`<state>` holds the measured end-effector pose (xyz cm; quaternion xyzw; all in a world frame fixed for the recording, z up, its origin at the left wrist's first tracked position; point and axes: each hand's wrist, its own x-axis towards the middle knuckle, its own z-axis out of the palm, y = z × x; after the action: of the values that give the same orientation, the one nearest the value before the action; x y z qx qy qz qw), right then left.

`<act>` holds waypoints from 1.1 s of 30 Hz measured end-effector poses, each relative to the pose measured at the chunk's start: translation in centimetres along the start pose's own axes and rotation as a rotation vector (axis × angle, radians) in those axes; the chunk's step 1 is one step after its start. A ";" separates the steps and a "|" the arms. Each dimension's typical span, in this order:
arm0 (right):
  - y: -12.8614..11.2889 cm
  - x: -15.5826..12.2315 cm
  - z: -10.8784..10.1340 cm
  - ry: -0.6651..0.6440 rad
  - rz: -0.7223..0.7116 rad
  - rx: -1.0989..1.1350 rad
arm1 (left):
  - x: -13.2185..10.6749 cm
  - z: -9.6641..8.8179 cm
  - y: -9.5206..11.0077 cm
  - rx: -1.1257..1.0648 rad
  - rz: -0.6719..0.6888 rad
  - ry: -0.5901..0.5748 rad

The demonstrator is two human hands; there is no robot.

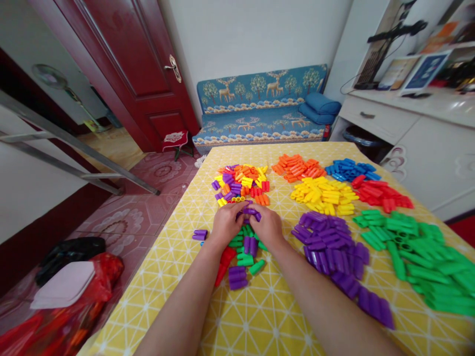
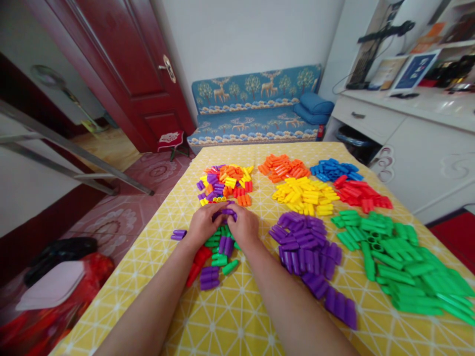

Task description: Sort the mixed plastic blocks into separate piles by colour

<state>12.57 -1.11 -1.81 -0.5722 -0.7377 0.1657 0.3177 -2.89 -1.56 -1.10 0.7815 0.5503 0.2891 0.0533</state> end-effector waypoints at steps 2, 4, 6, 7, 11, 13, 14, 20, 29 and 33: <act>0.2 0.0 0.1 0.041 0.017 0.035 | 0.0 -0.2 0.3 0.013 -0.025 -0.001; 0.3 0.0 0.2 0.064 0.017 0.051 | -0.1 -0.5 0.7 0.074 -0.050 -0.010; 0.4 0.1 0.3 0.070 0.005 0.055 | -0.2 -0.9 1.1 0.167 -0.064 -0.025; 0.4 0.1 0.3 0.067 0.005 0.050 | -0.3 -1.1 1.2 0.212 -0.070 -0.033; 0.3 0.1 0.0 0.020 0.029 -0.013 | -0.3 -1.4 1.3 0.304 -0.106 -0.051; 0.1 0.1 -0.4 -0.013 0.035 -0.059 | -0.3 -1.4 1.1 0.308 -0.124 -0.057; 0.1 0.1 -0.6 -0.028 0.034 -0.085 | -0.3 -1.4 1.1 0.303 -0.131 -0.058; -0.6 0.5 -1.8 -0.138 -0.031 -0.240 | -0.3 -1.4 0.9 0.274 -0.137 -0.076; -0.7 0.4 -2.1 -0.261 -0.182 -0.329 | -0.4 -1.5 1.1 0.305 -0.113 -0.126; -0.9 0.4 -1.9 -0.234 -0.243 -0.287 | -0.2 -1.1 0.4 0.184 -0.067 -0.035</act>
<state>13.12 -1.20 0.23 -0.4951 -0.8492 0.0848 0.1629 -3.15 -2.20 -0.12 0.7691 0.5994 0.2219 0.0007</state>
